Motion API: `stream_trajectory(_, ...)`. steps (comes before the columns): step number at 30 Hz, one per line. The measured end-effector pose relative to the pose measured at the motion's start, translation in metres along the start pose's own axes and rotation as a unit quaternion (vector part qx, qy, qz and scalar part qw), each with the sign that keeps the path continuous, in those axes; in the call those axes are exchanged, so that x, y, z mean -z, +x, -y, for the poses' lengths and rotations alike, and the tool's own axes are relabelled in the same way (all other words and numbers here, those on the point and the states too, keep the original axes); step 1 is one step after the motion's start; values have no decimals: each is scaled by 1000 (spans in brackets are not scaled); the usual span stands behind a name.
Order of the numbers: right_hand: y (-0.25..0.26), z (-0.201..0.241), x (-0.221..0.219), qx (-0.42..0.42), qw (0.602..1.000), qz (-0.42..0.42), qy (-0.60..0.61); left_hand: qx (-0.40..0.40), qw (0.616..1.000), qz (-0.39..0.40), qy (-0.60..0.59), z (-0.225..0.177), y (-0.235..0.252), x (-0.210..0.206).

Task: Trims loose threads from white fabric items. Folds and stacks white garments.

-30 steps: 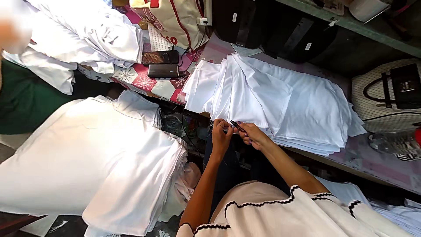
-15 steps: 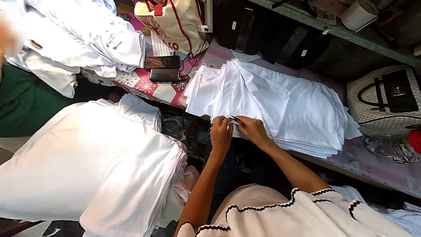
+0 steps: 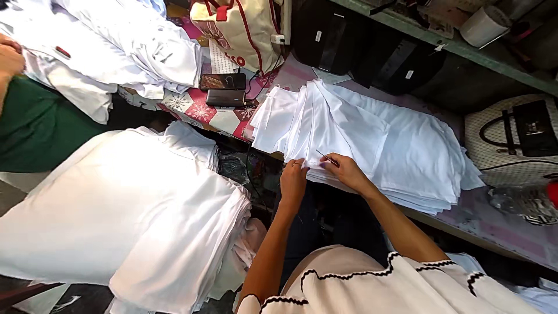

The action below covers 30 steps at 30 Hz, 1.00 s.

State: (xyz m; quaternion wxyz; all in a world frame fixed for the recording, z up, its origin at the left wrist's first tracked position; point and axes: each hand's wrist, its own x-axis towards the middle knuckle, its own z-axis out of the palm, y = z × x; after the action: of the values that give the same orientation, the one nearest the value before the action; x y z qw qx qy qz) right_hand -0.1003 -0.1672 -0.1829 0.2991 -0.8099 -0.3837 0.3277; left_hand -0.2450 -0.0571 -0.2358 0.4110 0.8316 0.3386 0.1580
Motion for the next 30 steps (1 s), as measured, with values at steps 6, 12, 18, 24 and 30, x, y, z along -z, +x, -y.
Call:
stream_trajectory(6,-9,12,-7,-151,935,117,299,0,998,-18,-61,17,10,-7)
stream_trajectory(12,3,9,-25,-225,904,122,342,17,992,6,-128,23,9,5)
stream_trajectory(18,13,14,-35,-231,898,80,365,-10,993,-33,-116,25,1,0)
stream_trajectory(24,0,4,-34,-50,976,2,211,-87,992,-95,-18,20,-4,-16)
stream_trajectory(30,14,-12,-26,182,951,-164,-190,-190,964,-183,-21,15,17,-27)
